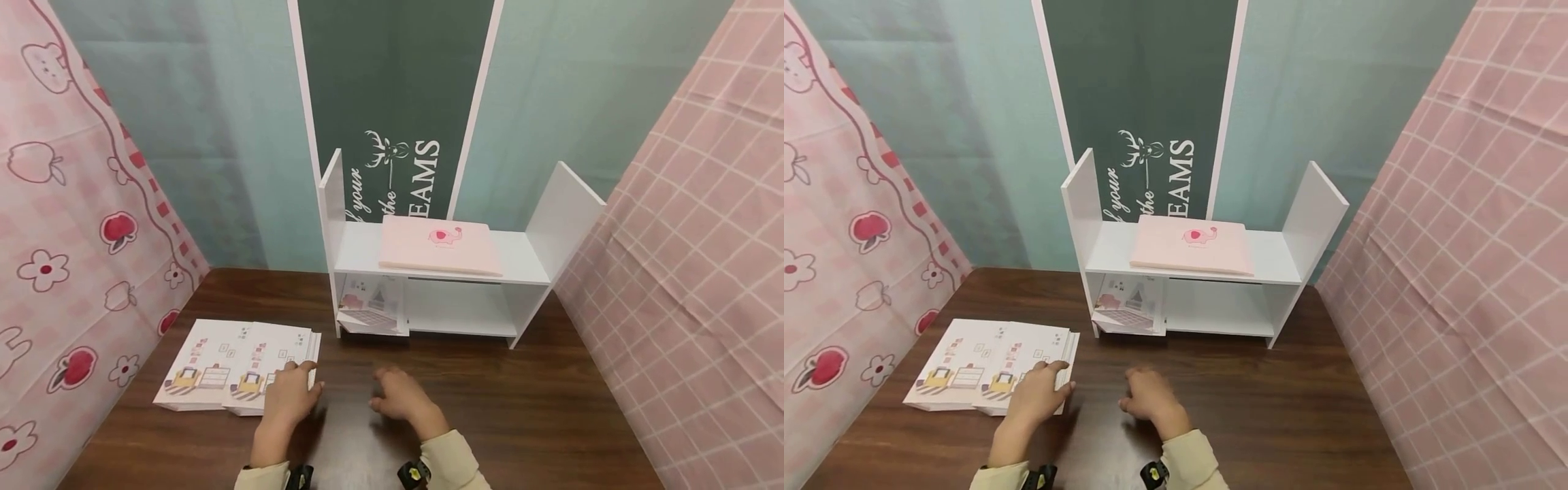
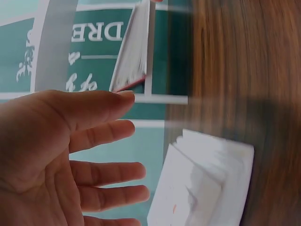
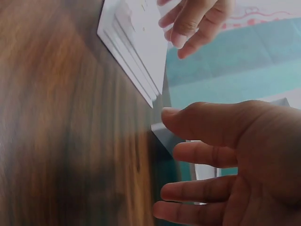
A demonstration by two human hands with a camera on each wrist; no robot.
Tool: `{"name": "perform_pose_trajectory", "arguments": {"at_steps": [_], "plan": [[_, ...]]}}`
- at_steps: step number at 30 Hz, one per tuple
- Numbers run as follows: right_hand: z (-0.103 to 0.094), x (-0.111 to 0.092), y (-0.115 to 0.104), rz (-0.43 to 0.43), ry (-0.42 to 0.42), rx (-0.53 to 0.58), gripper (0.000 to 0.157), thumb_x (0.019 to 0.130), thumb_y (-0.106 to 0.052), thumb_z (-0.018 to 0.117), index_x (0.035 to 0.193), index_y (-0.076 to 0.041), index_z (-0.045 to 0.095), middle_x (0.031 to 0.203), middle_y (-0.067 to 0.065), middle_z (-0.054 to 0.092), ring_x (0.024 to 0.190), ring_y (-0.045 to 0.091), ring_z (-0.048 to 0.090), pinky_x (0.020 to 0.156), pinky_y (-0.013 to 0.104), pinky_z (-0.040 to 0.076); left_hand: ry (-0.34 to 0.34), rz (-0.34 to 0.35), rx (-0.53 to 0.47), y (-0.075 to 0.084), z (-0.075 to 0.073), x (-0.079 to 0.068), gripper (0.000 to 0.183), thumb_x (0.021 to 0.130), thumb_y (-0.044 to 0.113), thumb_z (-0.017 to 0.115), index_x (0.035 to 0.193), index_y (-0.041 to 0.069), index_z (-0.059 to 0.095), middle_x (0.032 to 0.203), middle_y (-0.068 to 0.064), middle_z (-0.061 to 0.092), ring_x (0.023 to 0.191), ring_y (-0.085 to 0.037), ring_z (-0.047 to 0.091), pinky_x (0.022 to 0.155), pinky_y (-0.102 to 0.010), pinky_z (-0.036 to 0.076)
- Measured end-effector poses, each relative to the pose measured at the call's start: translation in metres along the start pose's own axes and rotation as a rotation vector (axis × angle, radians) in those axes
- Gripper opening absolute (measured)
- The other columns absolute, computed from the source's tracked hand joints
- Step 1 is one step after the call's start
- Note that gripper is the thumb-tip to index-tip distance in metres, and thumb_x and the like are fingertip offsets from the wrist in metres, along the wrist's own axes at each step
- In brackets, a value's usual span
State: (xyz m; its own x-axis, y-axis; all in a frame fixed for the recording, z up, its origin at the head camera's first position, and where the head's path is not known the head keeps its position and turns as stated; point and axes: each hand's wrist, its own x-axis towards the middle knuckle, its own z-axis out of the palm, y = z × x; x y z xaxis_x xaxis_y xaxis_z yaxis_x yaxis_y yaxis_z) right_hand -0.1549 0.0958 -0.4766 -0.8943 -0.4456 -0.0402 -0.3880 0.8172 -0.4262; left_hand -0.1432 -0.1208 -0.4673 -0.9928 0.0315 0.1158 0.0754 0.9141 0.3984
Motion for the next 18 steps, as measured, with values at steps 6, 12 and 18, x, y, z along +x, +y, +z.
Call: {"name": "perform_pose_trajectory", "arguments": {"at_steps": [6, 12, 18], "plan": [[0.014, 0.003, -0.012, -0.026, 0.023, 0.033, 0.042, 0.079, -0.023, 0.07, 0.115, -0.004, 0.06, 0.109, 0.012, 0.061, 0.101, 0.029, 0.058, 0.083, 0.037, 0.048, 0.02, -0.039, -0.018, -0.021, -0.001, -0.004, 0.035, 0.075, 0.021, 0.072, 0.104, 0.002, 0.066, 0.092, -0.023, 0.059, 0.082, -0.044, 0.058, 0.06, -0.054, 0.046], [0.025, 0.006, -0.02, -0.044, 0.023, 0.061, 0.041, 0.08, -0.022, 0.069, 0.117, -0.006, 0.059, 0.113, 0.01, 0.06, 0.105, 0.025, 0.056, 0.087, 0.034, 0.046, 0.013, -0.081, -0.034, -0.037, -0.008, -0.006, 0.035, 0.077, 0.019, 0.069, 0.106, -0.001, 0.065, 0.095, -0.025, 0.058, 0.086, -0.046, 0.057, 0.063, -0.055, 0.046], [0.036, 0.012, -0.025, -0.081, 0.018, 0.059, 0.04, 0.08, -0.021, 0.068, 0.116, -0.007, 0.059, 0.113, 0.007, 0.062, 0.108, 0.022, 0.055, 0.09, 0.03, 0.044, -0.008, -0.117, -0.016, -0.049, -0.013, -0.007, 0.036, 0.079, 0.019, 0.068, 0.108, -0.002, 0.064, 0.1, -0.028, 0.058, 0.09, -0.048, 0.054, 0.067, -0.058, 0.045]]}}
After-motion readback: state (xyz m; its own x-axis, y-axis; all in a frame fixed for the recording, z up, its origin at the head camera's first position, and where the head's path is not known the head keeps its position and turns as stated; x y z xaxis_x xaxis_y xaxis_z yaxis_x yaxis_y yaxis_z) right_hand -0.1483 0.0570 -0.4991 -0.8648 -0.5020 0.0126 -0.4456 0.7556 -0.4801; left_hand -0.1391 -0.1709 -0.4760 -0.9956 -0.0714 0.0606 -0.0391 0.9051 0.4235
